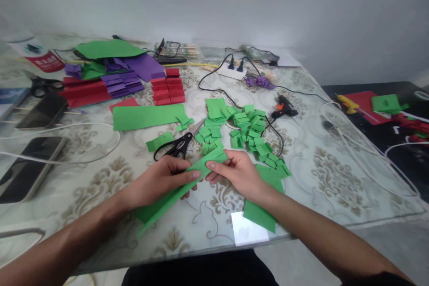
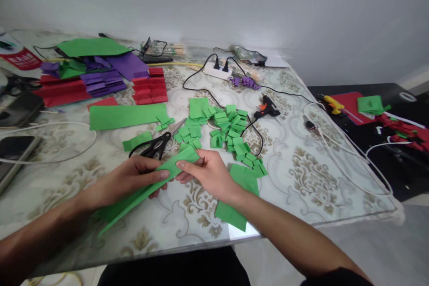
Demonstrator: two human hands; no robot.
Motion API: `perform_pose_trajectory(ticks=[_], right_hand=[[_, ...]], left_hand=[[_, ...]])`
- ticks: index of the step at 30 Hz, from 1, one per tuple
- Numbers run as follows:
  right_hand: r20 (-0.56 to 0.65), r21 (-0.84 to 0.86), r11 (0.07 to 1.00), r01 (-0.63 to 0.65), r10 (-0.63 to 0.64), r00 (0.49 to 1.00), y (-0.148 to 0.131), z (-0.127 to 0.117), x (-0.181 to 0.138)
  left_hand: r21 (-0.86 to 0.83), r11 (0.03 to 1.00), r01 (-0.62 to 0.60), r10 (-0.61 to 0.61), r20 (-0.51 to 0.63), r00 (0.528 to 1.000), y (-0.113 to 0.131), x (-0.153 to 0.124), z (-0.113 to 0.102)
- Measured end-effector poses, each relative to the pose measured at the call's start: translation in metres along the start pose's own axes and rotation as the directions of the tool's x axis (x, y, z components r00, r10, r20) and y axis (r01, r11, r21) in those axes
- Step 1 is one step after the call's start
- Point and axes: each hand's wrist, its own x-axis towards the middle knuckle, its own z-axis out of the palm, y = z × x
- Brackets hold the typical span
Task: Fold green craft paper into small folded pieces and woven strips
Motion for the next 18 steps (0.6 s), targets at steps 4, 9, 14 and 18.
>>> perform_pose_trajectory(ticks=[4, 9, 14, 18], right_hand=[[-0.013, 0.011, 1.0, -0.014, 0.014, 1.0, 0.0, -0.0003, -0.0005], [-0.043, 0.02, 1.0, -0.003, 0.004, 0.999, 0.001, 0.0013, -0.0013], [-0.056, 0.021, 1.0, -0.011, 0.012, 0.998, 0.0006, 0.0008, -0.0006], [-0.061, 0.046, 0.999, -0.012, 0.015, 0.998, -0.0011, 0.0005, -0.0004]], left_hand=[[0.026, 1.0, -0.006, 0.006, -0.012, 1.0, 0.0015, -0.0003, -0.0009], [0.034, 0.999, 0.0, 0.001, -0.029, 1.0, 0.0028, -0.0002, -0.0007], [0.005, 1.0, 0.011, -0.011, -0.027, 1.0, 0.0027, 0.0003, 0.0], [-0.081, 0.996, 0.019, -0.019, 0.01, 1.0, 0.0026, 0.0004, 0.0001]])
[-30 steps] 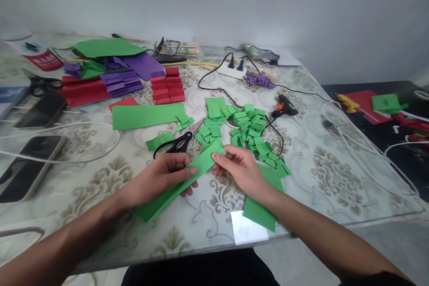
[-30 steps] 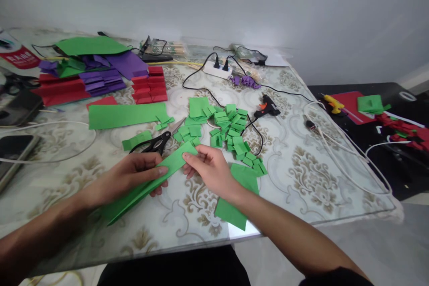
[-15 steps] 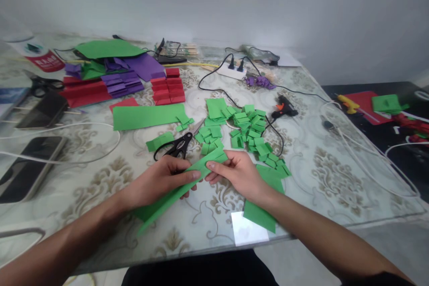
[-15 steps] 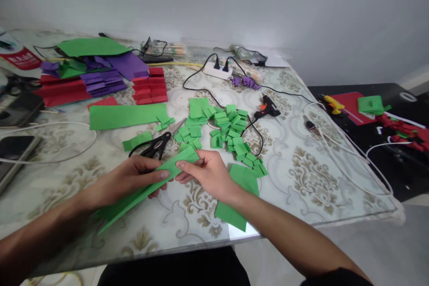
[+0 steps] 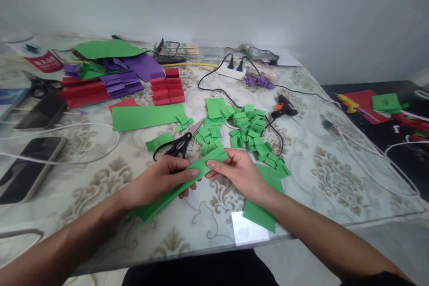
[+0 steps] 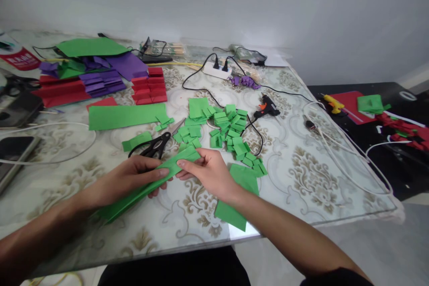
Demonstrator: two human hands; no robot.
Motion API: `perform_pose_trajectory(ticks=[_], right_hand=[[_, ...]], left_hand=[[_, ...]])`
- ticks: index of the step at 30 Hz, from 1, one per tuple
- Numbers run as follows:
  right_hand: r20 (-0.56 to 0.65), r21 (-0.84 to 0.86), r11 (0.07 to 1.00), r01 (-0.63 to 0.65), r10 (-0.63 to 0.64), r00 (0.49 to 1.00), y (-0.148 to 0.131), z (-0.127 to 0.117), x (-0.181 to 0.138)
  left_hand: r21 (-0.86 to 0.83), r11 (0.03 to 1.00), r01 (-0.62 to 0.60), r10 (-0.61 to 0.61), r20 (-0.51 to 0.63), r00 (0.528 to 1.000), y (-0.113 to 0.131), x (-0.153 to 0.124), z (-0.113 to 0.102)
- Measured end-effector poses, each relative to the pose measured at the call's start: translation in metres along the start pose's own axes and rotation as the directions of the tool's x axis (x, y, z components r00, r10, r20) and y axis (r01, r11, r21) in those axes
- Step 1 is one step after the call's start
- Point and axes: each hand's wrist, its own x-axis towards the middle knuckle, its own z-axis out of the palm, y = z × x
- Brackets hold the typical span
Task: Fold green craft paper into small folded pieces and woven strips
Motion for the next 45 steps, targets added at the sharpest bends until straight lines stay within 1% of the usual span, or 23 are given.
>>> perform_pose_trajectory(ticks=[2, 5, 7, 11, 15, 25, 31, 37, 45], right_hand=[[0.011, 0.039, 0.999, -0.016, 0.015, 1.0, 0.001, 0.001, 0.0], [0.068, 0.077, 0.994, -0.075, 0.07, 0.995, 0.004, 0.003, 0.0], [0.095, 0.069, 0.992, -0.109, 0.102, 0.99, 0.006, 0.004, 0.0], [0.085, 0.035, 0.989, -0.143, 0.139, 0.987, 0.007, 0.005, 0.0], [0.102, 0.019, 0.986, -0.168, 0.166, 0.981, 0.006, 0.005, 0.0], [0.081, -0.011, 0.983, -0.186, 0.186, 0.979, 0.005, 0.007, -0.001], [0.071, -0.008, 0.982, -0.188, 0.188, 0.98, 0.003, 0.007, -0.001], [0.075, 0.005, 0.982, -0.19, 0.189, 0.979, 0.002, 0.009, -0.001], [0.066, -0.016, 0.989, -0.149, 0.149, 0.987, 0.001, 0.006, -0.001]], left_hand=[[-0.023, 1.0, 0.007, -0.006, 0.008, 1.0, -0.001, 0.0, 0.0], [0.007, 1.0, 0.001, -0.001, -0.012, 1.0, -0.004, 0.002, 0.0], [0.029, 1.0, -0.005, 0.006, -0.021, 1.0, -0.006, 0.003, 0.0], [0.046, 0.999, 0.001, 0.001, -0.037, 0.999, -0.009, 0.005, -0.001], [0.059, 0.998, -0.004, 0.006, -0.029, 1.0, -0.009, 0.006, 0.0], [0.109, 0.994, 0.019, -0.013, -0.056, 0.998, -0.008, 0.004, 0.0], [0.107, 0.994, 0.032, -0.025, -0.068, 0.997, -0.01, 0.006, 0.0], [0.098, 0.995, 0.019, -0.012, -0.076, 0.997, -0.011, 0.006, 0.0], [0.122, 0.992, 0.013, -0.001, -0.101, 0.995, -0.01, 0.006, 0.0]])
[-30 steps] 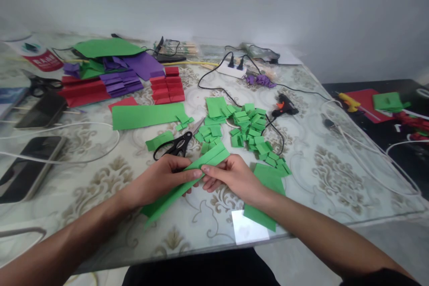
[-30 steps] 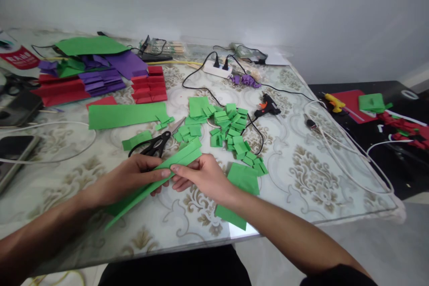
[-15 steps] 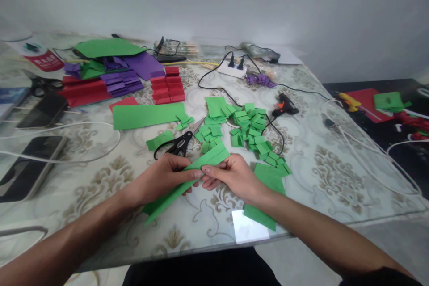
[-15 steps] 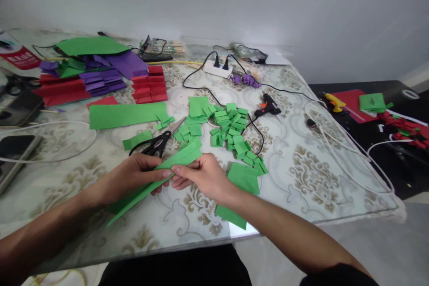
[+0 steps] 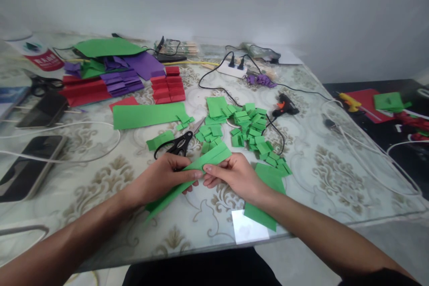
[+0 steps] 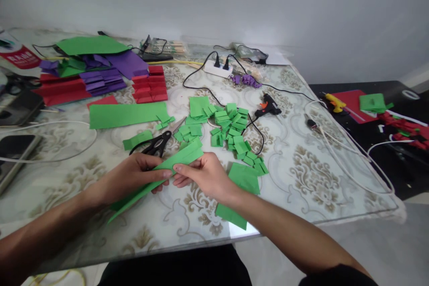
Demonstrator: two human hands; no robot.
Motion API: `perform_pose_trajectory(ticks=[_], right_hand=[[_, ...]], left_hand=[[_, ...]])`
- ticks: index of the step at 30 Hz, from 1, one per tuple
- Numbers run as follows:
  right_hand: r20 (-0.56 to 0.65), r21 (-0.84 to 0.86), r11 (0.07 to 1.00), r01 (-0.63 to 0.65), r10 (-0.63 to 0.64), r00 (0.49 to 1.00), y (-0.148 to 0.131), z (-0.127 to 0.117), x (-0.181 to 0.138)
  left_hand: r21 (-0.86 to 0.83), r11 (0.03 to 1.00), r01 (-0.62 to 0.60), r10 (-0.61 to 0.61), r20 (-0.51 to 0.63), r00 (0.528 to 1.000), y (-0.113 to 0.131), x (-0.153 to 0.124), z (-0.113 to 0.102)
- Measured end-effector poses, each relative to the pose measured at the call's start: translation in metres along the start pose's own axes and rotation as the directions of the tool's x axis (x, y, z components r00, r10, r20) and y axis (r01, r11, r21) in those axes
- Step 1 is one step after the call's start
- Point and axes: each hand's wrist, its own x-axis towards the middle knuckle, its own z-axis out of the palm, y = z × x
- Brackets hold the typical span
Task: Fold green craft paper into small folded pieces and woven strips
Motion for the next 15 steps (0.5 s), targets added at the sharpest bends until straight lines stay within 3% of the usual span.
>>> perform_pose_trajectory(ticks=[7, 15], right_hand=[[-0.054, 0.041, 0.998, 0.051, -0.049, 0.997, -0.0015, -0.0016, 0.0], [0.007, 0.023, 0.999, 0.024, -0.024, 1.0, 0.0053, 0.0014, 0.0012]], left_hand=[[-0.004, 1.0, 0.009, -0.009, -0.009, 1.0, 0.0002, -0.001, -0.006], [-0.014, 1.0, 0.002, -0.002, -0.018, 1.0, -0.0009, 0.0002, -0.0029]])
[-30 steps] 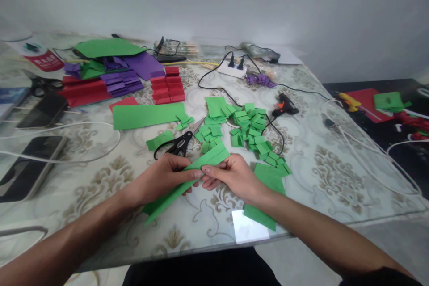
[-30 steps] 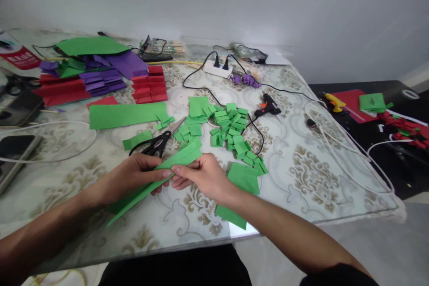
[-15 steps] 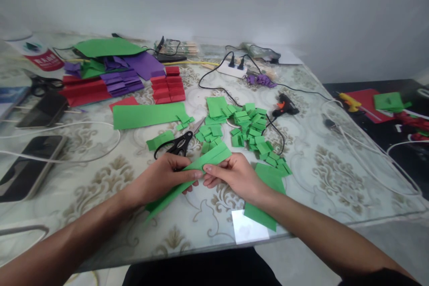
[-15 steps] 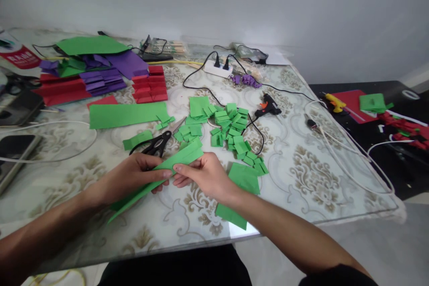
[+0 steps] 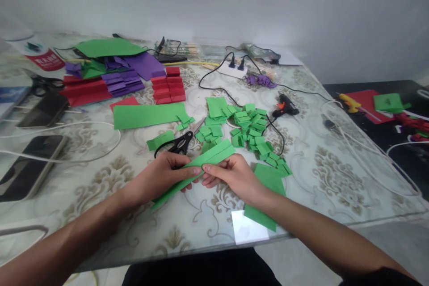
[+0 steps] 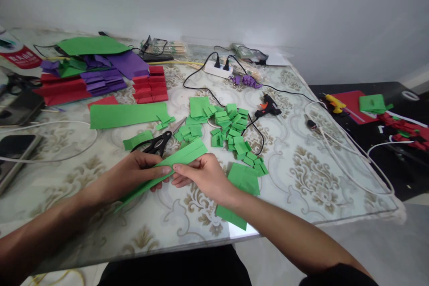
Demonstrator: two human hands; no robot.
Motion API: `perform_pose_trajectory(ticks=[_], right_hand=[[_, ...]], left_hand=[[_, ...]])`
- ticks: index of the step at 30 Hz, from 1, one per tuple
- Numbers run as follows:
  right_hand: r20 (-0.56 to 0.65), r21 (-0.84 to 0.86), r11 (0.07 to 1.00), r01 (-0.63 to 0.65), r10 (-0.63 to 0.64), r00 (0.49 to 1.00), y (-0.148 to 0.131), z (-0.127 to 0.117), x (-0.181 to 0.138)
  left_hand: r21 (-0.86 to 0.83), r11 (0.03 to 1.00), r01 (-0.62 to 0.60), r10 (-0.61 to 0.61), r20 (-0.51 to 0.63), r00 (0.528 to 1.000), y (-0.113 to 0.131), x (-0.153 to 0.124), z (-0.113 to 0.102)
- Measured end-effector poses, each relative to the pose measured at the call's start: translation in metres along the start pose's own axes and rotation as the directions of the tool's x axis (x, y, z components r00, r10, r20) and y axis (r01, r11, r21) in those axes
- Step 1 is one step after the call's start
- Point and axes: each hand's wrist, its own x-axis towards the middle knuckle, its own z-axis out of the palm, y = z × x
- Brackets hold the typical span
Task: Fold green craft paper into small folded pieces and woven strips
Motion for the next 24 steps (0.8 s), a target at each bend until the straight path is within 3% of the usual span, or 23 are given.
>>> perform_pose_trajectory(ticks=[14, 24], right_hand=[[0.006, -0.016, 1.0, 0.023, -0.023, 1.0, -0.002, -0.001, -0.002], [-0.144, -0.026, 0.99, 0.135, -0.138, 0.98, -0.009, -0.012, 0.001]], left_hand=[[0.031, 0.999, 0.01, -0.009, -0.023, 1.0, 0.002, -0.001, -0.001], [0.019, 0.999, 0.037, -0.036, -0.074, 0.997, 0.012, -0.005, -0.02]])
